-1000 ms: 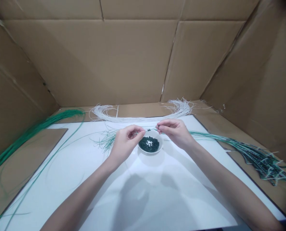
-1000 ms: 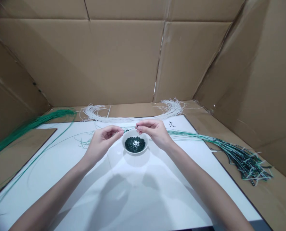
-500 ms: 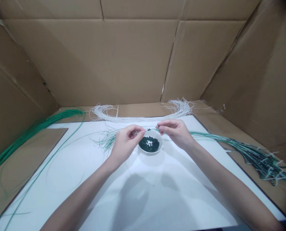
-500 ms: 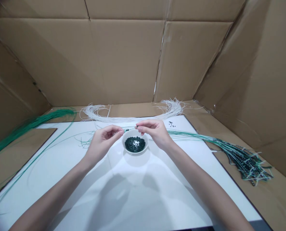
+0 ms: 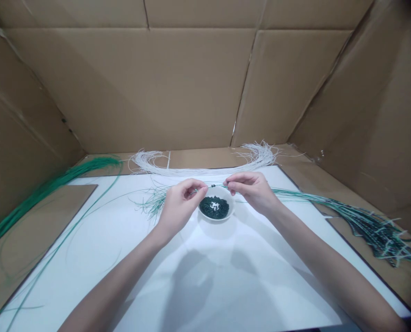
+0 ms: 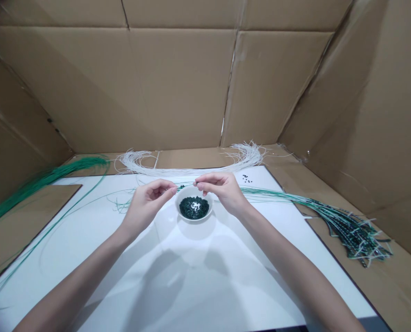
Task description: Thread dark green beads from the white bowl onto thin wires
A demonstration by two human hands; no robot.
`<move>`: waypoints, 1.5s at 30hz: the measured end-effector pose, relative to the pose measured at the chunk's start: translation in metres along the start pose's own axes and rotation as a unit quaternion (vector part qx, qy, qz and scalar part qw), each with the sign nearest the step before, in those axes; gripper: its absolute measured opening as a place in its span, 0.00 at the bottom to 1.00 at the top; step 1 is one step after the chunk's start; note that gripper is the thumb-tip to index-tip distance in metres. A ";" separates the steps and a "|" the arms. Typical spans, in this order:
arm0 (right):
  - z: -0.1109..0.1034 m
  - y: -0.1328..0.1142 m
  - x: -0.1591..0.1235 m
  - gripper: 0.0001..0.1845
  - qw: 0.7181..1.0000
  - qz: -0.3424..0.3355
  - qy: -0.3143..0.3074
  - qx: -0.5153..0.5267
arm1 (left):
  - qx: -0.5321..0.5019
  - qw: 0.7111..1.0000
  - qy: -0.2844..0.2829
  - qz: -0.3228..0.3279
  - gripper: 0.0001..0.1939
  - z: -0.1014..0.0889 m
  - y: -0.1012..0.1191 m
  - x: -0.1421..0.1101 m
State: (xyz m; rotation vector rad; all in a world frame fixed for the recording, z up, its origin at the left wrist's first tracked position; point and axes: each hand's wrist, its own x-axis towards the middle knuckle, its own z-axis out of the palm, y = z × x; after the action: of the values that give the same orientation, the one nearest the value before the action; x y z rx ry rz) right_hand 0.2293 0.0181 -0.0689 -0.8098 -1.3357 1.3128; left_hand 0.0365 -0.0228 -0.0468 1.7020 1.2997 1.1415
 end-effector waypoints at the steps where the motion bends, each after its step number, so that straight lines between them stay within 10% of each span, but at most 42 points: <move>1: 0.000 0.000 0.000 0.06 1.000 -0.001 -0.001 0.002 | 0.002 1.000 0.000 0.000 0.09 0.000 0.001 0.000; 28: -0.001 0.001 0.000 0.06 1.000 0.001 0.006 -0.006 | 0.020 1.000 0.005 0.015 0.08 0.000 0.000 -0.001; 45: 0.007 0.005 -0.001 0.06 0.999 -0.005 0.039 0.033 | 0.169 0.961 0.069 0.206 0.05 0.011 -0.007 -0.006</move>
State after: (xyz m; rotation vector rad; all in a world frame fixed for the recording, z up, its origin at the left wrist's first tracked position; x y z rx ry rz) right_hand 0.2220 0.0159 -0.0728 -0.8008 -1.2278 1.2981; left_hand 0.0434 -0.0273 -0.0587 2.2584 1.3172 1.3484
